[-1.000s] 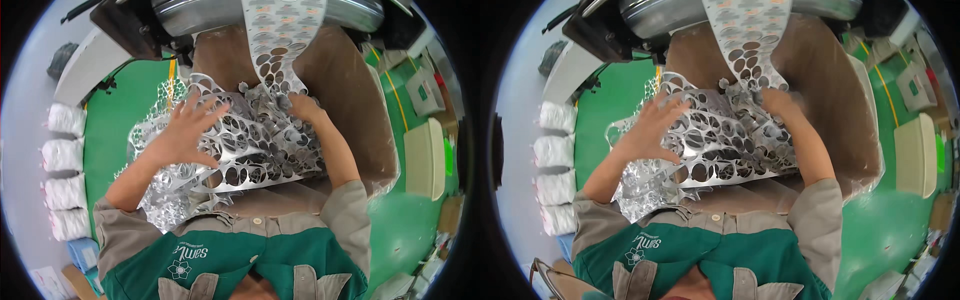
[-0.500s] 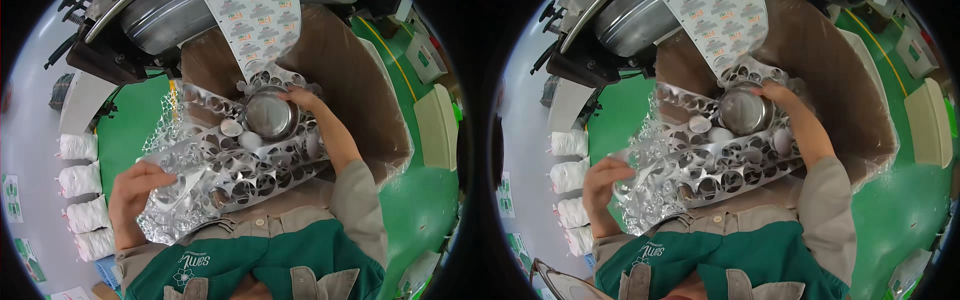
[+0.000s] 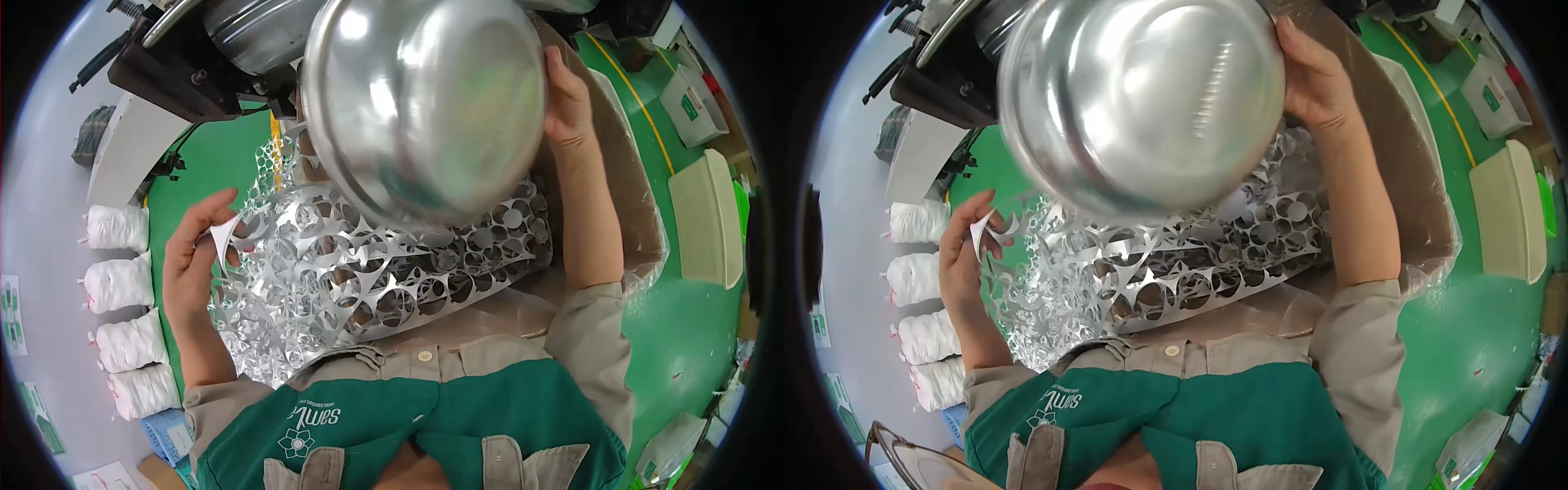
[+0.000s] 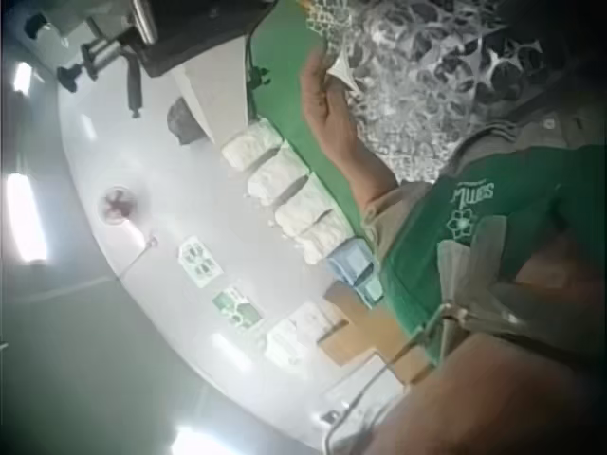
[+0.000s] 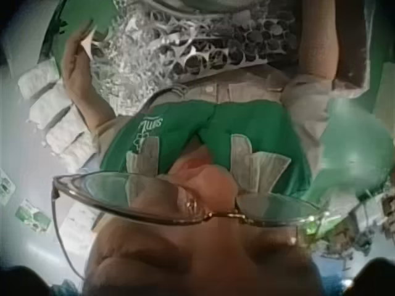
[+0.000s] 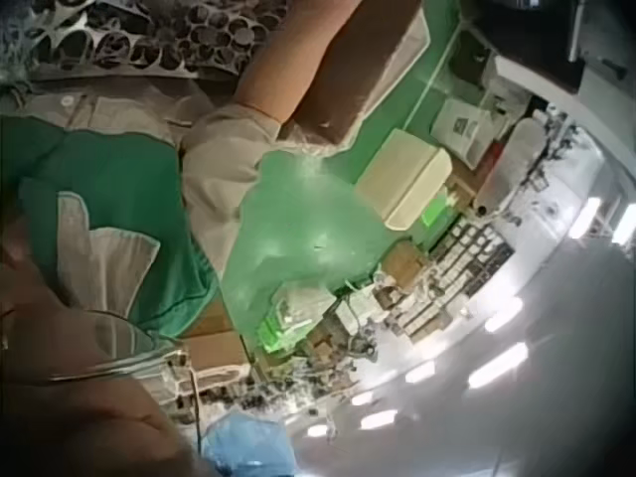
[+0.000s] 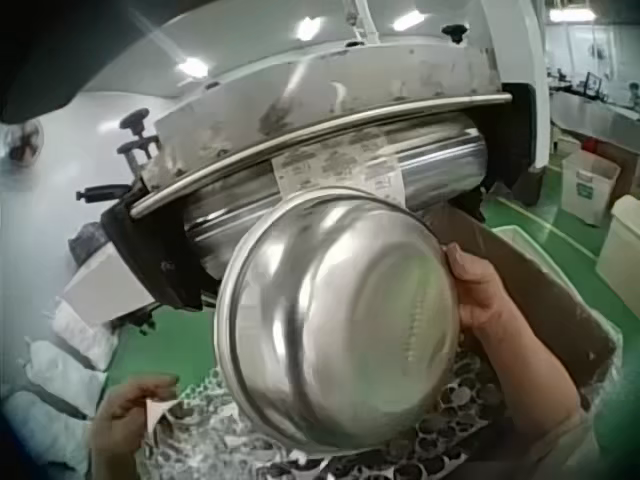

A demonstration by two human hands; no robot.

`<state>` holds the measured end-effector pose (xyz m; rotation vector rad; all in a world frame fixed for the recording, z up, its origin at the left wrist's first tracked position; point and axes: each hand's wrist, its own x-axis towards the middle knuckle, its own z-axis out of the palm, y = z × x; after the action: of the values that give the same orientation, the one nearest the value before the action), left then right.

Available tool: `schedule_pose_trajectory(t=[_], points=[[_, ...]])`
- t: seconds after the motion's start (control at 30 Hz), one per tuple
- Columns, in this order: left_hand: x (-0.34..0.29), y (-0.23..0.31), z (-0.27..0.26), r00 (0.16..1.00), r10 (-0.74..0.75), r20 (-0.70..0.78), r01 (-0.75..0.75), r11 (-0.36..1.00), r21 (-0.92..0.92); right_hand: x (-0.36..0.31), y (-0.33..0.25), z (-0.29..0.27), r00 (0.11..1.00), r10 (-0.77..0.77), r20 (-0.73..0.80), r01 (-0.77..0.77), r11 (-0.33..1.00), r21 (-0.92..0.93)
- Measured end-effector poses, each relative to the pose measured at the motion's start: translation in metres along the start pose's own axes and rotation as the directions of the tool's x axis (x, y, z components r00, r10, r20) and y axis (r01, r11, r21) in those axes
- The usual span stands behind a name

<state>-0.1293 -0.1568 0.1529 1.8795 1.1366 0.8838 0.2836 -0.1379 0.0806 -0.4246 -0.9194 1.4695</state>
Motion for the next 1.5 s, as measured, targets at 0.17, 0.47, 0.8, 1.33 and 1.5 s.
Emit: schedule_pose_trajectory(t=[0.17, 0.47, 0.8, 1.33, 1.5], points=[[0.016, -0.002, -0.013, 0.937, -0.215, -0.275, 0.075, 0.894, -0.442, -0.016, 0.107, -0.102, 0.862, 0.482, -0.158, -0.357, 0.355, -0.864], [0.002, -0.024, 0.018, 0.902, 0.186, 0.389, -0.363, 0.814, 0.453, -0.048, 0.089, -0.138, 0.731, 0.418, -0.54, -0.262, -0.558, -0.787], [-0.015, 0.021, 0.004, 0.969, 0.17, 0.177, -0.189, 0.978, 0.093, -0.003, -0.014, -0.018, 0.998, 0.039, 0.048, -0.022, 0.95, -0.311], [-0.06, -0.071, -0.117, 0.945, -0.231, -0.23, 0.326, 0.709, 0.626, -0.044, 0.136, -0.165, 0.73, 0.486, -0.48, -0.232, -0.484, -0.843], [0.01, -0.031, -0.081, 0.939, 0.126, -0.321, 0.117, 0.759, 0.64, -0.017, 0.113, -0.133, 0.828, 0.337, -0.449, -0.251, -0.493, -0.833]])
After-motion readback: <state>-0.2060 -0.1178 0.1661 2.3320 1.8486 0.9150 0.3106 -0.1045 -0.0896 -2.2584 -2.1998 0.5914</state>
